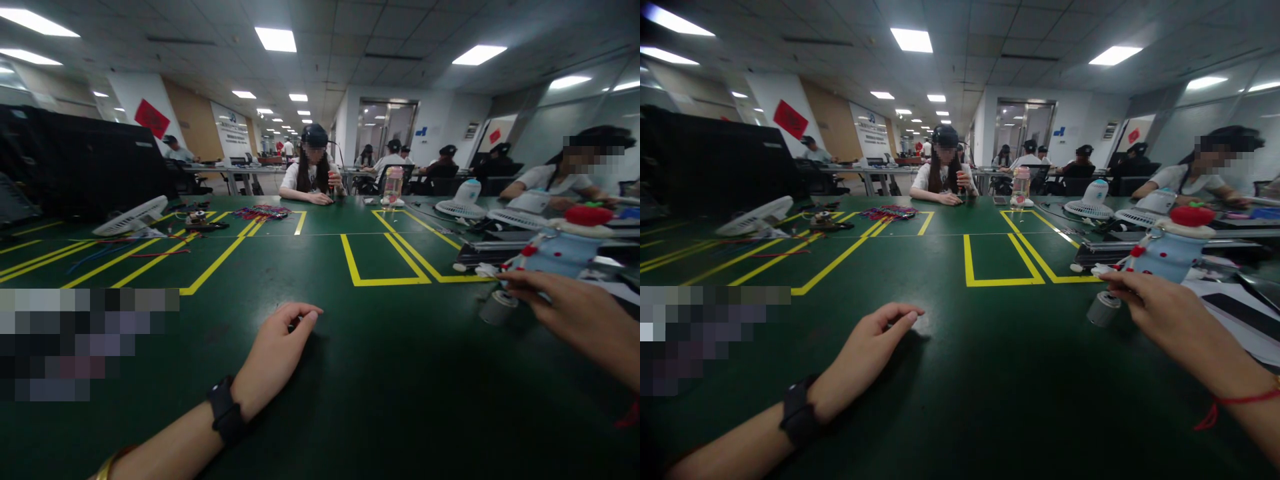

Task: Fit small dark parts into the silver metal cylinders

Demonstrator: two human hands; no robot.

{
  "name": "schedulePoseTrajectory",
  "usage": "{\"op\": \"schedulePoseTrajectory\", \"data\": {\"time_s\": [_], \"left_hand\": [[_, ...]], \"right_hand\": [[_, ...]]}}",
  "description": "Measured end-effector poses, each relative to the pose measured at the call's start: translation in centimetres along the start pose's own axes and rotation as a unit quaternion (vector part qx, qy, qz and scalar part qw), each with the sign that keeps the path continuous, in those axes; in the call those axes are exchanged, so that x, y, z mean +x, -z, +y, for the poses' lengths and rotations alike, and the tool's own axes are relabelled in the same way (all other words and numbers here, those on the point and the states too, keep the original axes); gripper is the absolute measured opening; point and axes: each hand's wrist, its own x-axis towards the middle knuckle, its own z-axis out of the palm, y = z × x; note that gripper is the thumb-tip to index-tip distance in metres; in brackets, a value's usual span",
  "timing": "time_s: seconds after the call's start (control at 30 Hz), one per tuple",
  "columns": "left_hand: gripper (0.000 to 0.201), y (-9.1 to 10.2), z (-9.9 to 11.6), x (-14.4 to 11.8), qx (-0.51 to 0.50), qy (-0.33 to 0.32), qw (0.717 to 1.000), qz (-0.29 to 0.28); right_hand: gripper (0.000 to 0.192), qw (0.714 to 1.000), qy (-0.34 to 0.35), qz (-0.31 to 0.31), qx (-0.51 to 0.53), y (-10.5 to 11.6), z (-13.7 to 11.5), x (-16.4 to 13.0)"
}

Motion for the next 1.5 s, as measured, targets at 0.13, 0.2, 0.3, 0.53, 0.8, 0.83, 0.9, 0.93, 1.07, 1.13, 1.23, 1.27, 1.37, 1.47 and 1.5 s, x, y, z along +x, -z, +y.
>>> {"op": "schedulePoseTrajectory", "data": {"time_s": [0.13, 0.2, 0.3, 0.53, 0.8, 0.83, 0.9, 0.93, 1.07, 1.13, 1.23, 1.27, 1.37, 1.47, 1.5], "left_hand": [[0.029, 0.1, -0.1, 0.1, -0.011, 0.003, 1.0, -0.002], [0.029, 0.3, 0.0, 0.0, -0.02, 0.019, 1.0, -0.001], [0.029, 0.6, 0.1, -0.2, -0.037, 0.042, 0.998, 0.002], [0.027, 0.7, -0.3, -0.2, -0.072, 0.042, 0.996, 0.019], [0.025, 0.9, -0.8, -0.2, -0.099, 0.05, 0.994, 0.007], [0.025, 0.9, -0.9, -0.2, -0.099, 0.052, 0.994, 0.005], [0.025, 0.9, -0.9, -0.2, -0.098, 0.054, 0.994, 0.003], [0.025, 0.8, -0.8, -0.2, -0.099, 0.054, 0.994, 0.003], [0.025, 0.7, -0.6, -0.2, -0.091, 0.052, 0.994, 0.005], [0.026, 0.7, -0.5, -0.2, -0.081, 0.049, 0.996, 0.004], [0.027, 0.6, -0.5, -0.3, -0.068, 0.041, 0.997, -0.003], [0.027, 0.6, -0.5, -0.3, -0.065, 0.038, 0.997, -0.007], [0.027, 0.6, -0.6, -0.3, -0.054, 0.023, 0.998, -0.02], [0.026, 0.5, -0.5, -0.4, -0.033, 0.002, 0.999, -0.026], [0.025, 0.5, -0.3, -0.5, -0.023, -0.009, 0.999, -0.029]], "right_hand": [[0.037, 1.0, -0.016, -0.008, 0.004, 0.0, -0.2, 0.2], [0.036, 0.999, -0.046, -0.009, 0.022, 0.3, -0.5, 0.3], [0.036, 0.993, -0.104, 0.004, 0.051, 0.7, -1.2, 0.3], [0.031, 0.988, -0.138, 0.023, 0.061, 1.0, -1.7, 0.1], [0.04, 0.963, -0.22, -0.065, 0.143, 2.0, -2.1, 1.0], [0.045, 0.957, -0.243, -0.067, 0.14, 2.0, -1.9, 1.0], [0.055, 0.948, -0.273, -0.076, 0.144, 1.9, -1.4, 1.0], [0.059, 0.946, -0.268, -0.09, 0.157, 1.7, -1.0, 0.9], [0.053, 0.949, -0.162, -0.158, 0.219, 0.9, -0.5, 0.2], [0.056, 0.952, -0.143, -0.137, 0.232, 0.7, -2.1, 0.0], [0.06, 0.941, -0.089, -0.103, 0.31, 0.7, -7.7, -0.2], [0.059, 0.933, -0.048, -0.101, 0.343, 0.8, -10.1, -0.3], [0.051, 0.907, 0.082, -0.102, 0.4, 1.0, -17.2, -0.5], [0.043, 0.881, 0.138, -0.114, 0.438, 0.6, -21.7, -0.7], [0.042, 0.873, 0.142, -0.117, 0.451, 0.4, -22.4, -0.7]]}}
